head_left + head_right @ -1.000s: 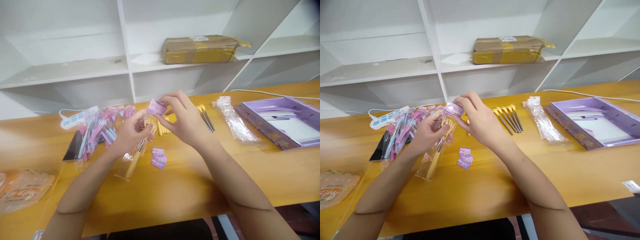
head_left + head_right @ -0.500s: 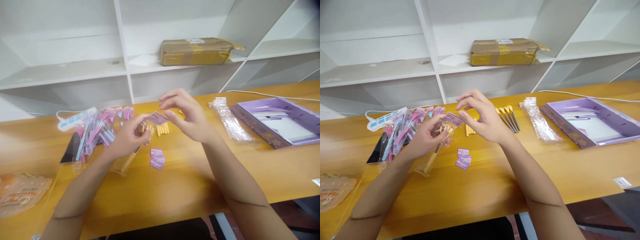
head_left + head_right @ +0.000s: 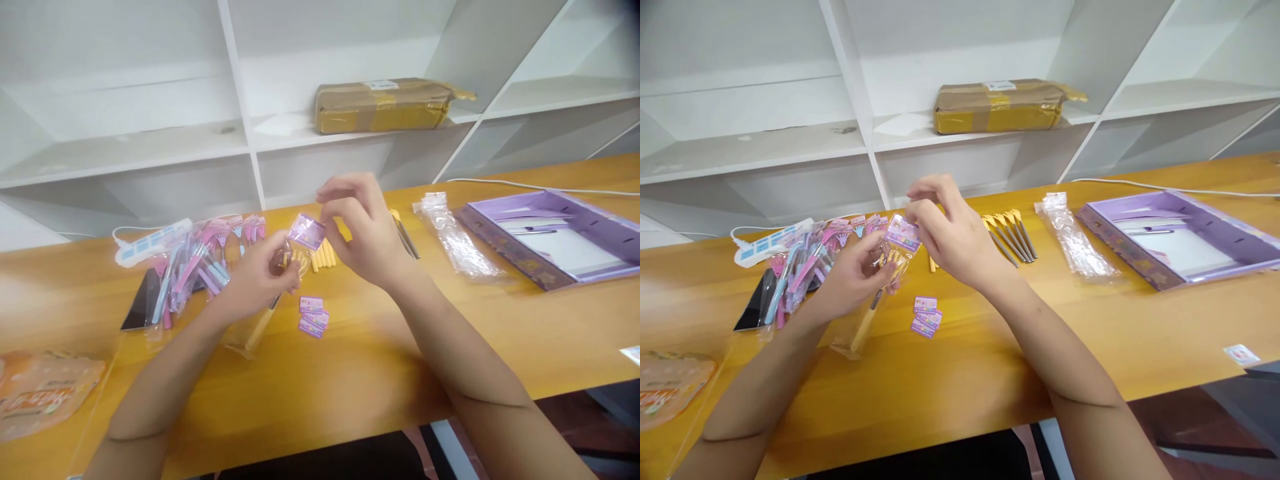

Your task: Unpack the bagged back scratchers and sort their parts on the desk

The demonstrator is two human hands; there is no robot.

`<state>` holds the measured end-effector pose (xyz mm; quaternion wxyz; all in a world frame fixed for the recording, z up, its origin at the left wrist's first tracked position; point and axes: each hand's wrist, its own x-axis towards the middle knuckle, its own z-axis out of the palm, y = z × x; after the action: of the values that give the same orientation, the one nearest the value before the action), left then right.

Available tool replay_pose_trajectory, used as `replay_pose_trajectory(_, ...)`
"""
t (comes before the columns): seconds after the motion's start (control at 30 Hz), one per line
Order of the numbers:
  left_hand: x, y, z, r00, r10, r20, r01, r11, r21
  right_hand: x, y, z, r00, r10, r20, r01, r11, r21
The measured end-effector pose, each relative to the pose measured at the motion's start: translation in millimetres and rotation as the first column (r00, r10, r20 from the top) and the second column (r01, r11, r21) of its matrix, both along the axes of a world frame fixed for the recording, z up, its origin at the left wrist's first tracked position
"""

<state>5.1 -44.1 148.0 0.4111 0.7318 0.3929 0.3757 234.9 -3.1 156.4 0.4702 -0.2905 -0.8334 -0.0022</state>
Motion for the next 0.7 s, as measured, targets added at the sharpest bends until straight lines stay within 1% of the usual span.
replay_pose_trajectory(0.07,-1,1,0.2,1.000,0.010,-0.005,-0.010,1.000,0.019,2,-1,3.5,1.000,-0.028,0.004,0.028,0.999,-0.022)
replay_pose_trajectory(0.13,-1,2,0.1,1.000,0.016,-0.015,-0.015,0.999,0.045,4,-2,7.1,1.000,-0.027,0.007,0.028,0.997,-0.077)
replay_pose_trajectory(0.27,-1,2,0.6,0.999,0.025,-0.044,-0.022,0.997,0.068,8,0,10.7,0.995,0.100,0.026,-0.092,0.973,-0.211)
replay_pose_trajectory(0.33,-1,2,0.9,0.998,0.027,-0.065,-0.023,0.998,0.066,9,4,9.2,0.993,0.122,0.006,-0.116,0.961,-0.250)
replay_pose_trajectory(0.37,-1,2,1.0,0.996,0.033,-0.078,-0.028,0.997,0.071,8,7,7.5,0.994,0.104,-0.018,-0.105,0.962,-0.253)
replay_pose_trajectory(0.43,-3,4,1.7,0.992,0.070,-0.107,-0.059,0.993,0.102,6,14,2.2,0.994,0.023,-0.104,-0.046,0.973,-0.226)
replay_pose_trajectory(0.53,-8,8,5.5,0.974,0.169,-0.150,-0.138,0.971,0.195,5,27,-7.7,0.966,-0.092,-0.243,0.043,0.979,-0.200)
replay_pose_trajectory(0.63,-19,11,13.6,0.949,0.232,-0.213,-0.168,0.944,0.283,11,38,-13.3,0.947,-0.142,-0.287,0.072,0.967,-0.243)
replay_pose_trajectory(0.7,-27,13,19.9,0.933,0.270,-0.239,-0.185,0.927,0.327,22,43,-12.3,0.939,-0.183,-0.292,0.104,0.958,-0.266)
